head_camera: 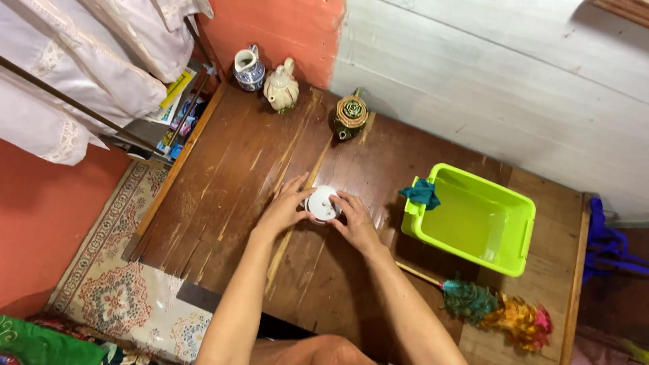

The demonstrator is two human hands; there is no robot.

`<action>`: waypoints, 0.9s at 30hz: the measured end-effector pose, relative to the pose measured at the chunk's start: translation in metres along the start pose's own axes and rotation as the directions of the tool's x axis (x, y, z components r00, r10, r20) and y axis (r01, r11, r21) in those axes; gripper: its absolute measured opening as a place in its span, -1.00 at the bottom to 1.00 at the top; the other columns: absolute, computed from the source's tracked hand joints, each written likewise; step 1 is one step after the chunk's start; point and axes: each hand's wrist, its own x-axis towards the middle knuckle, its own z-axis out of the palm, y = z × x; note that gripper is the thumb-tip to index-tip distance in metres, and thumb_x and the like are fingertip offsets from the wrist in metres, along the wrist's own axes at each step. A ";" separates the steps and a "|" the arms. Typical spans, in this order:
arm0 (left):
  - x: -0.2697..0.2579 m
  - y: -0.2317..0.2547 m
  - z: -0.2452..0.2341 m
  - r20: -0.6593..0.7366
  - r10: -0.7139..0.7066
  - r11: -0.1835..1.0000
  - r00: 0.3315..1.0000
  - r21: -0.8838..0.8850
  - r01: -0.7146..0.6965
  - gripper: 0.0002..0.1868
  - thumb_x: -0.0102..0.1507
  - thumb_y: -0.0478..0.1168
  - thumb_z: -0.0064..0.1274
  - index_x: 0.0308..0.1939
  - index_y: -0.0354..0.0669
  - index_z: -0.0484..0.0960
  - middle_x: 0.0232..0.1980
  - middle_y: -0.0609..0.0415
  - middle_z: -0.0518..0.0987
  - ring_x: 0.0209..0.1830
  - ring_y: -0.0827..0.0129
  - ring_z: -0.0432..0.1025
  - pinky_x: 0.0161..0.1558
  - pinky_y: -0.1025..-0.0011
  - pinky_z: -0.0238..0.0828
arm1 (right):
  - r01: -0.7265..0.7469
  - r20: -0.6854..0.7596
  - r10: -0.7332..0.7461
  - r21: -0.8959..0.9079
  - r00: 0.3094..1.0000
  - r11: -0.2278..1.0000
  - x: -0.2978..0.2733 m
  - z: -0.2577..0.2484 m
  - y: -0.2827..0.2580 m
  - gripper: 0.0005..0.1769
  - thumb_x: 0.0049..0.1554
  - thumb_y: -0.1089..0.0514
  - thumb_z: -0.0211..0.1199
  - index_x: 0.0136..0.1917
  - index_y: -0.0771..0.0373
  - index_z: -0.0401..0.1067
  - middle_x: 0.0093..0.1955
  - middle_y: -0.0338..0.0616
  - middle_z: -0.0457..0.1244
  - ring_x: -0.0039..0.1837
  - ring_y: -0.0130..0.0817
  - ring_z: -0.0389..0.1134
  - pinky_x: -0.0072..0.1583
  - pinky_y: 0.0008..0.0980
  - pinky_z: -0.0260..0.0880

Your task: The person wipes a white ceramic teapot and its lid with a green cloth on a wooden table. They dip the cloth into a green water container and continue wiping the teapot and lid, then place them back on the table.

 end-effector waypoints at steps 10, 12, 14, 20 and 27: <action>0.000 0.003 0.003 0.034 -0.056 0.998 0.998 0.034 0.055 -0.16 0.08 0.07 0.36 0.43 0.20 0.40 0.57 0.16 0.24 0.56 0.21 0.14 0.51 -0.12 -0.02 | -0.005 -0.001 0.005 0.013 1.000 1.000 -0.002 -0.002 -0.004 -0.30 -0.01 0.15 0.48 0.39 0.06 0.36 0.35 0.02 0.23 0.33 -0.02 0.30 0.30 -0.07 0.35; 0.000 0.003 -0.007 0.063 -0.005 1.000 0.998 -0.013 0.006 -0.09 0.03 -0.02 0.42 0.44 0.05 0.38 0.51 0.01 0.34 0.53 0.08 0.19 0.46 -0.21 0.04 | 0.004 -0.012 -0.003 0.082 1.000 0.997 0.001 -0.010 -0.013 -0.29 -0.01 0.15 0.48 0.39 0.11 0.34 0.34 0.11 0.23 0.34 0.09 0.29 0.31 0.02 0.32; 0.009 -0.009 0.002 0.086 0.008 1.000 0.996 -0.009 -0.007 0.01 -0.02 -0.07 0.46 0.48 0.06 0.32 0.51 0.00 0.34 0.54 0.06 0.18 0.45 -0.26 0.03 | -0.003 -0.040 0.004 0.038 0.999 0.999 -0.007 -0.011 -0.008 -0.30 -0.01 0.12 0.48 0.37 0.12 0.34 0.34 0.09 0.22 0.36 0.09 0.27 0.32 0.02 0.30; 0.011 0.000 -0.013 0.140 0.056 0.998 0.989 0.005 -0.057 0.10 0.00 -0.20 0.45 0.55 0.01 0.17 0.54 -0.04 0.30 0.58 0.09 0.11 0.47 -0.28 -0.05 | -0.096 -0.029 0.091 -0.318 0.995 0.943 -0.029 -0.012 -0.011 -0.47 0.02 -0.04 0.44 0.23 -0.01 0.40 0.30 -0.22 0.20 0.41 -0.20 0.19 0.32 -0.12 0.28; -0.008 0.002 -0.016 0.101 0.050 0.999 0.994 0.012 -0.051 0.03 0.01 -0.14 0.44 0.51 -0.07 0.25 0.33 -0.06 0.54 0.43 0.15 0.34 0.50 -0.07 0.01 | -0.149 -0.080 0.126 -0.443 0.989 0.884 -0.012 -0.001 0.005 -0.72 0.06 0.01 0.38 0.03 -0.12 0.39 0.20 -0.36 0.20 0.29 -0.29 0.22 0.18 -0.23 0.32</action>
